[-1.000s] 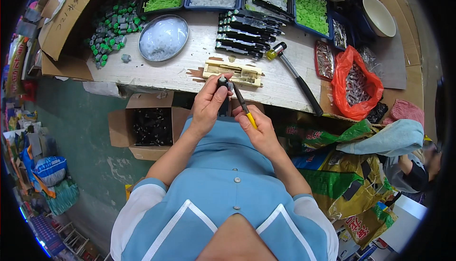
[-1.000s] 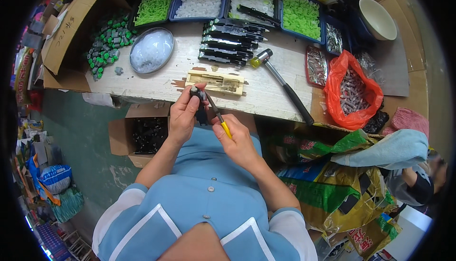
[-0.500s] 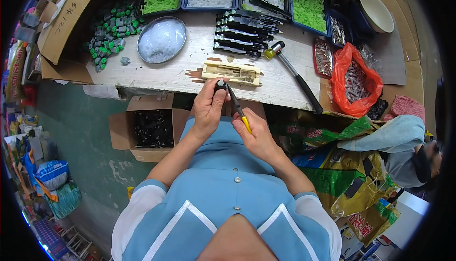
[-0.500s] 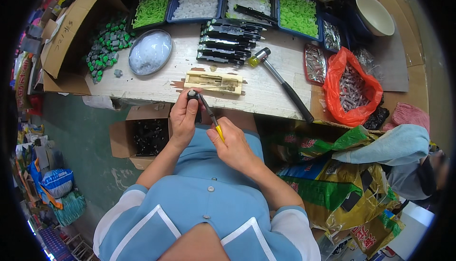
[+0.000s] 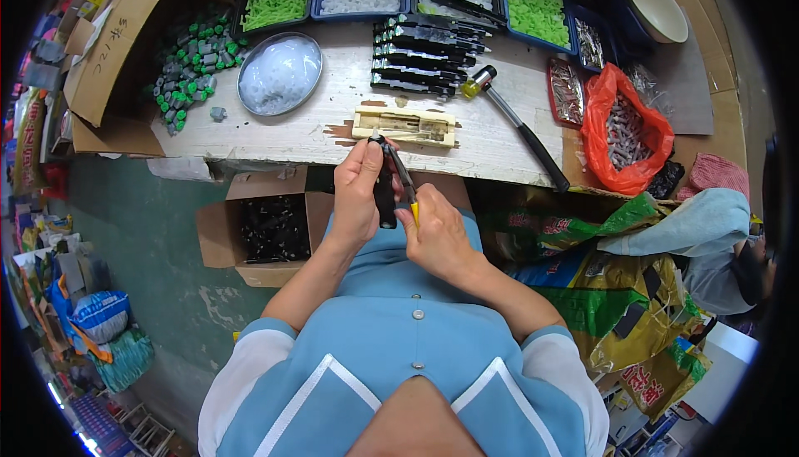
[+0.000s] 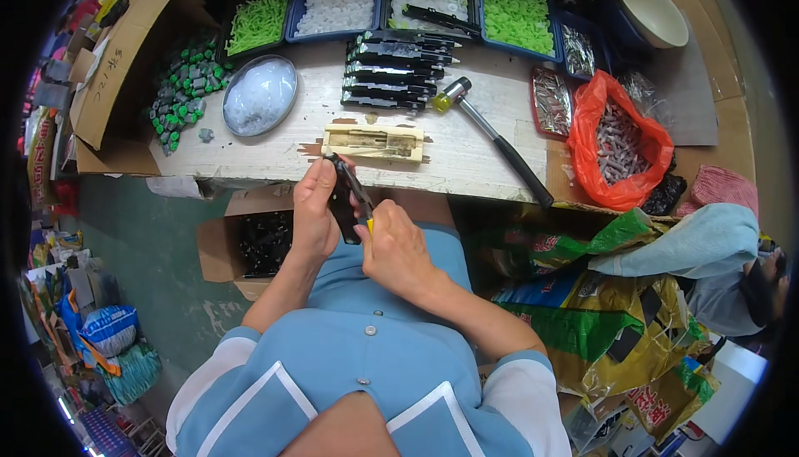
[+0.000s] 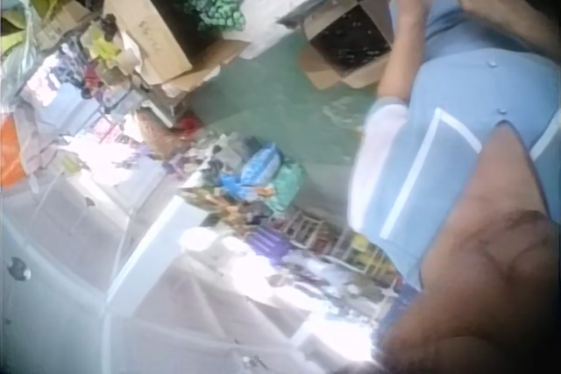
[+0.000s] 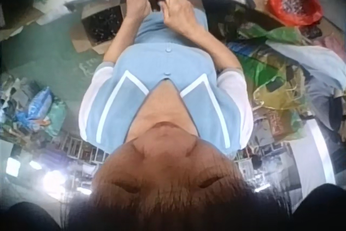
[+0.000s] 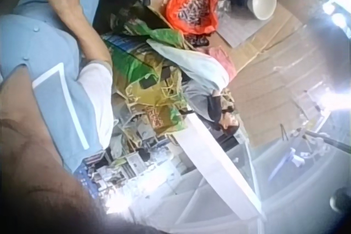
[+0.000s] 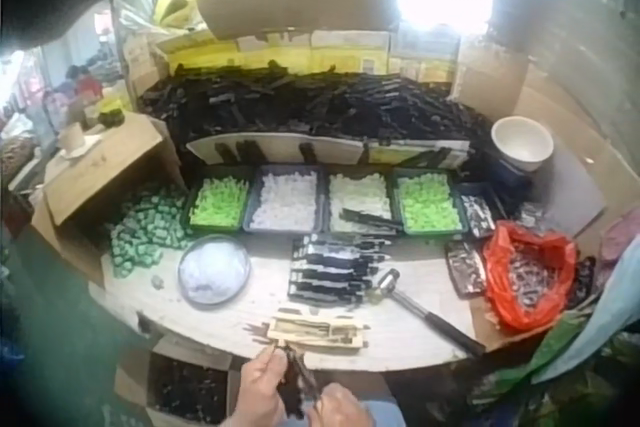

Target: Manually assembling small plastic and metal components using pliers and a small hammer at a factory workbench.

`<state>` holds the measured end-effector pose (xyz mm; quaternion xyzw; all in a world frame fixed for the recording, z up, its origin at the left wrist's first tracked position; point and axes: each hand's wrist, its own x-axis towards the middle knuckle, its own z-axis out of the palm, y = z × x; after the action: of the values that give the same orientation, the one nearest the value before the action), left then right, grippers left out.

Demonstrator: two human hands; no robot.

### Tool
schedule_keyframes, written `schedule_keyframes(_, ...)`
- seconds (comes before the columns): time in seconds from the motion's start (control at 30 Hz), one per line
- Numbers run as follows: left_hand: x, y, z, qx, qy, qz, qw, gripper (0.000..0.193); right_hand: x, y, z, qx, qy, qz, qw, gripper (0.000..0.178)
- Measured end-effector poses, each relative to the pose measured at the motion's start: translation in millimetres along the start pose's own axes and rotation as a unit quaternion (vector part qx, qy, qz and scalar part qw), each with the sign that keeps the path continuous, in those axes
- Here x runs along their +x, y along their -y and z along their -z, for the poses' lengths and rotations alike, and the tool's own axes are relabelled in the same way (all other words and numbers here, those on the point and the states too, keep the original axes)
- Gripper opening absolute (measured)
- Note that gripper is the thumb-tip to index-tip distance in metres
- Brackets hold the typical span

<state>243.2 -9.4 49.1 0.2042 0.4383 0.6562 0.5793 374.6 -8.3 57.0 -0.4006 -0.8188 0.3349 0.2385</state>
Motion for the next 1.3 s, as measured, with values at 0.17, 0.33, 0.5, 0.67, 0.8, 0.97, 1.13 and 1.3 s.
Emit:
schedule_keyframes(0.17, 7, -4, 8, -0.079, 0.036, 0.098, 0.991, 0.027, 0, -6, -7, -0.084, -0.023, 0.008, 0.996, 0.019)
schedule_keyframes(0.33, 18, 0, 17, -0.123, 0.053, 0.132, 0.982, 0.029, 5, -6, -3, -0.092, 0.0, -0.02, 0.996, 0.02)
schedule_keyframes(0.5, 21, -1, 27, -0.248, 0.14, 0.181, 0.941, 0.031, 7, -22, 25, 0.074, 0.03, -0.028, 0.996, 0.022)
schedule_keyframes(0.67, 18, -7, 28, -0.147, 0.14, 0.171, 0.964, 0.029, 11, -30, 43, 0.048, 0.085, -0.057, 0.994, 0.026)
schedule_keyframes(0.8, 9, -11, 24, -0.017, 0.078, 0.134, 0.988, 0.026, 13, -26, 45, 0.048, 0.114, -0.029, 0.992, 0.027)
schedule_keyframes(0.97, 4, -14, 22, 0.124, 0.077, 0.07, 0.987, 0.024, 13, -23, 48, 0.029, 0.14, -0.028, 0.989, 0.027)
schedule_keyframes(1.13, 2, -13, 21, 0.218, 0.061, 0.019, 0.974, 0.024, 13, -21, 48, -0.02, 0.145, -0.026, 0.989, 0.023)
schedule_keyframes(1.3, 1, -12, 25, 0.248, 0.054, 0.007, 0.967, 0.022, 10, -24, 40, -0.039, 0.122, 0.014, 0.992, 0.019)
